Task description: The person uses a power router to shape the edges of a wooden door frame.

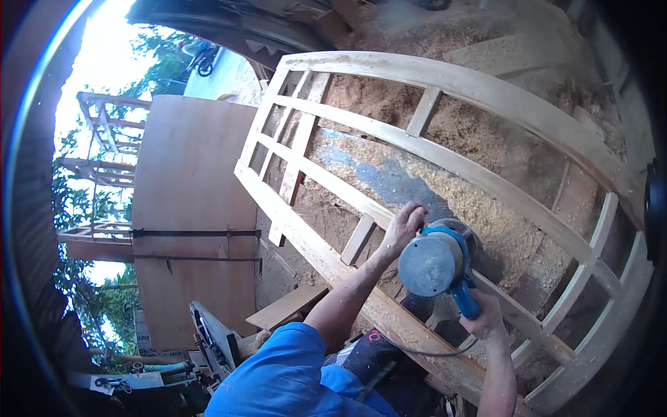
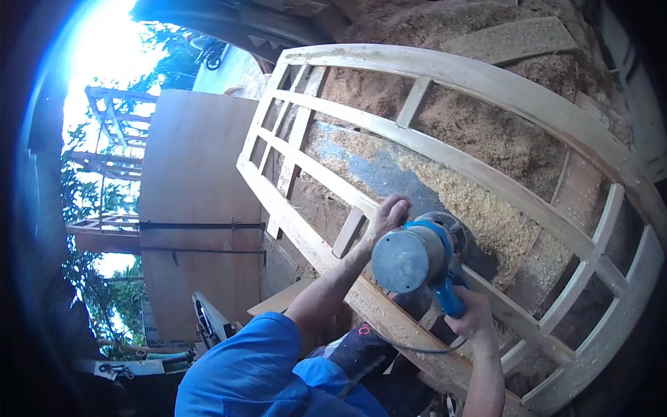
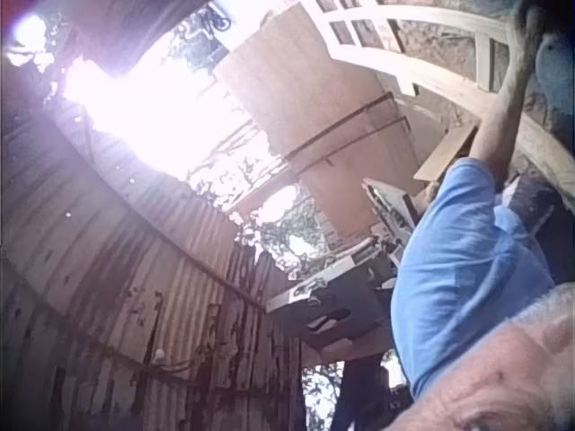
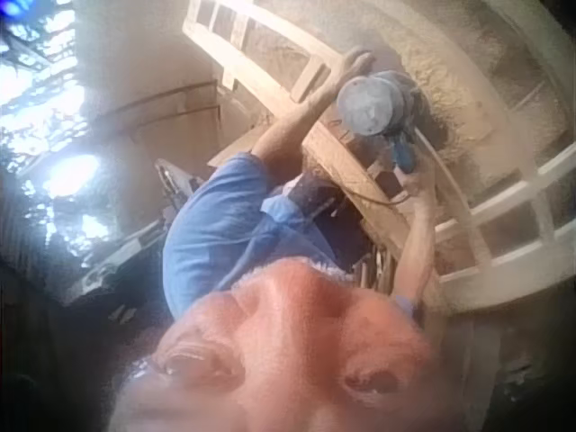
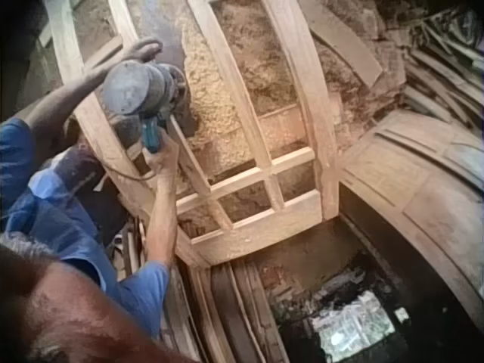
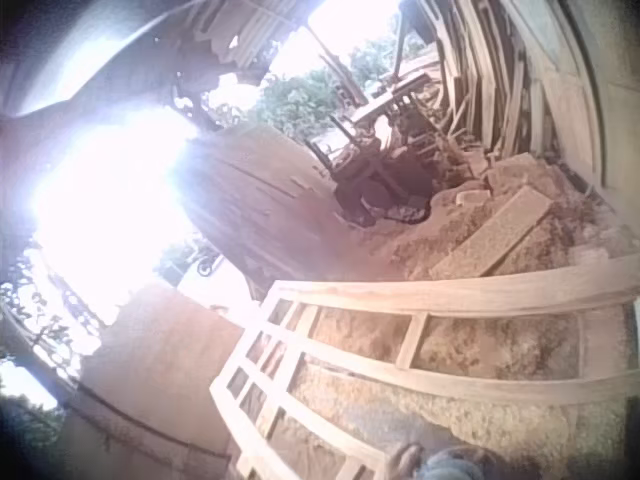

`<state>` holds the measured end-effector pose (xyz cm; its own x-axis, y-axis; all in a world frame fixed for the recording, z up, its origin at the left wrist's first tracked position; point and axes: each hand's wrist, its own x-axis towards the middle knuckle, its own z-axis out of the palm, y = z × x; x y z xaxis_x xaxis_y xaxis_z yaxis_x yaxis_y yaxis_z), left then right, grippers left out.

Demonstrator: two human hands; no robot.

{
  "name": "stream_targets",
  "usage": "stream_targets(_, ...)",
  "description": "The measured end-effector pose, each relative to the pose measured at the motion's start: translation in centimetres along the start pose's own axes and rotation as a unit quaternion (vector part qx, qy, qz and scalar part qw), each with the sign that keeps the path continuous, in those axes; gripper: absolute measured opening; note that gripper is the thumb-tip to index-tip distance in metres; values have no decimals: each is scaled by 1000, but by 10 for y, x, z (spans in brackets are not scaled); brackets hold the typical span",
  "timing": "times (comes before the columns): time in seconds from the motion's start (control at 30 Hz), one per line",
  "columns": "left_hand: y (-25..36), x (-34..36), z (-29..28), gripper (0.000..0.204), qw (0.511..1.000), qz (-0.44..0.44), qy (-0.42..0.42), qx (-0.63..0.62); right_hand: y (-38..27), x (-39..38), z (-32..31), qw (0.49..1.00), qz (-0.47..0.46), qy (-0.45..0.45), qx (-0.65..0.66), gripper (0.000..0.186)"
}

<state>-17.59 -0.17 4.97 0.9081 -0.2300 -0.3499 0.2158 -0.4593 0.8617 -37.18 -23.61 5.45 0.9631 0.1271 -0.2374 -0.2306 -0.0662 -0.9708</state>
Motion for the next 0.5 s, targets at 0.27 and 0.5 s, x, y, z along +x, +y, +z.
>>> stream_targets(0.27,-4,-53,42,30,1000,21,6,20,39,-60,-4,999,47,-16,3,35)
stream_targets(0.5,22,-43,98,28,998,17,-53,36,42,-97,-40,996,53,35,-62,39)
